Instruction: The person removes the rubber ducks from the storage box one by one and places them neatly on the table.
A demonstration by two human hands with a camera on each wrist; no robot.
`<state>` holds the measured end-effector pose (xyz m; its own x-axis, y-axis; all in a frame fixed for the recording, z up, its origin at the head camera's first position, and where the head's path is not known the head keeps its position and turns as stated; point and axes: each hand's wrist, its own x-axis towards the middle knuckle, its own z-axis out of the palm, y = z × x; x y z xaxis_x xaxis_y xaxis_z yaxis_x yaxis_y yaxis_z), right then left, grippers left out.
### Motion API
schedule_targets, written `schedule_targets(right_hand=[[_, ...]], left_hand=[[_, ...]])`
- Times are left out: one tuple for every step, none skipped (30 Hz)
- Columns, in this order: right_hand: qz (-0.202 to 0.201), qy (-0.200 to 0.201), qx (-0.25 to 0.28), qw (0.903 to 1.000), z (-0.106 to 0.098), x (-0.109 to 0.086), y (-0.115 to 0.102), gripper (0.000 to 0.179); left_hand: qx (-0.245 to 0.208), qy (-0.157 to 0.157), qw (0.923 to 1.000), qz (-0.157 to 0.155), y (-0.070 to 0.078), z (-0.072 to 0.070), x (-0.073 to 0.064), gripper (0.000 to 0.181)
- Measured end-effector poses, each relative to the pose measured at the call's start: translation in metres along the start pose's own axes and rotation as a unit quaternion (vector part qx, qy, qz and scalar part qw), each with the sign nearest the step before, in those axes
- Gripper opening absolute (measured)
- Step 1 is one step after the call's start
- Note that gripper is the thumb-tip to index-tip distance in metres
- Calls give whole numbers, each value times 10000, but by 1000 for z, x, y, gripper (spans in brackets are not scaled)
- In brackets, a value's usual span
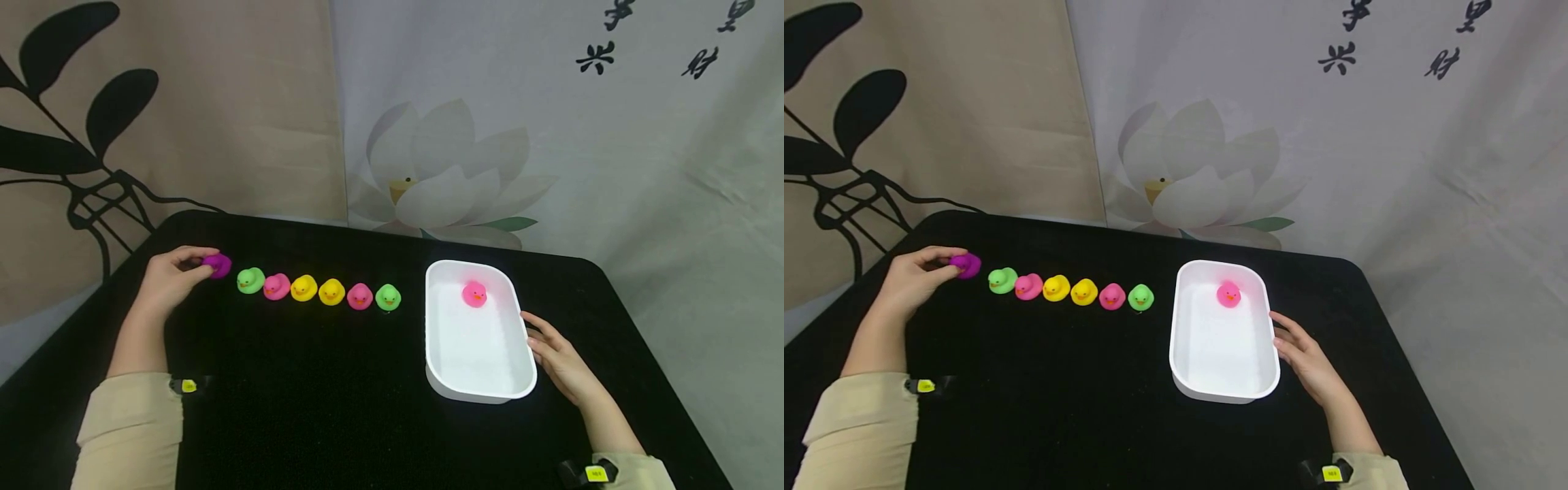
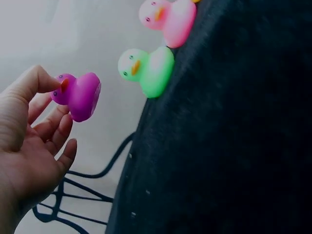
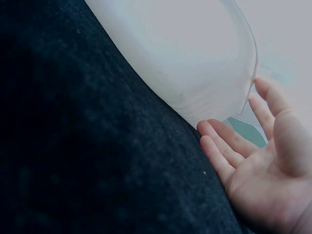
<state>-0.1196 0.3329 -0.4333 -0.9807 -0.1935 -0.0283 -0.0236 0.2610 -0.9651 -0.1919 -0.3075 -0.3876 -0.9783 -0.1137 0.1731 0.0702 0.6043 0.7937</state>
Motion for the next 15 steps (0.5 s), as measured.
schedule_targets(right_hand=[[6,7,6,10000,0,0,0,54],[8,5,2,10000,0,0,0,54],[12,9,2,10000,0,0,0,54],[13,10,-6,10000,0,0,0,54],[14,11,-13,10000,0,0,-1,54],[16,16,-15,10000,0,0,-1,54],[17,20,-22,10000,0,0,-1,54],[21,22,-22,10000,0,0,-1,54],[26,21,-22,10000,0,0,-1,54],[37,24,-24,10000,0,0,-1,54],[50,30,-30,10000,0,0,-1,54],[62,40,-36,10000,0,0,-1,54],[75,41,-47,10000,0,0,-1,55],[89,45,-52,9999,0,0,-1,55],[101,47,-59,9999,0,1,-1,55]], left_hand=[[-8,-38,10000,-37,-2,0,0,44],[-19,-72,9999,-85,-4,0,0,45],[-32,-107,9998,-133,-5,1,0,46],[-42,-138,9997,-177,-7,1,0,47],[-50,-166,9996,-212,-8,1,-1,48],[-77,-195,9995,-231,-10,1,-1,48],[-94,-219,9994,-247,-11,2,-1,49],[-101,-240,9993,-274,-13,2,-1,49],[-92,-264,9992,-291,-15,3,0,49],[-97,-292,9991,-293,-16,3,0,49],[-111,-333,9989,-304,-18,4,0,50],[-146,-375,9987,-313,-19,4,1,49],[-182,-425,9984,-332,-20,5,1,49],[-231,-477,9980,-344,-21,5,2,49],[-271,-526,9976,-361,-22,5,3,49]])
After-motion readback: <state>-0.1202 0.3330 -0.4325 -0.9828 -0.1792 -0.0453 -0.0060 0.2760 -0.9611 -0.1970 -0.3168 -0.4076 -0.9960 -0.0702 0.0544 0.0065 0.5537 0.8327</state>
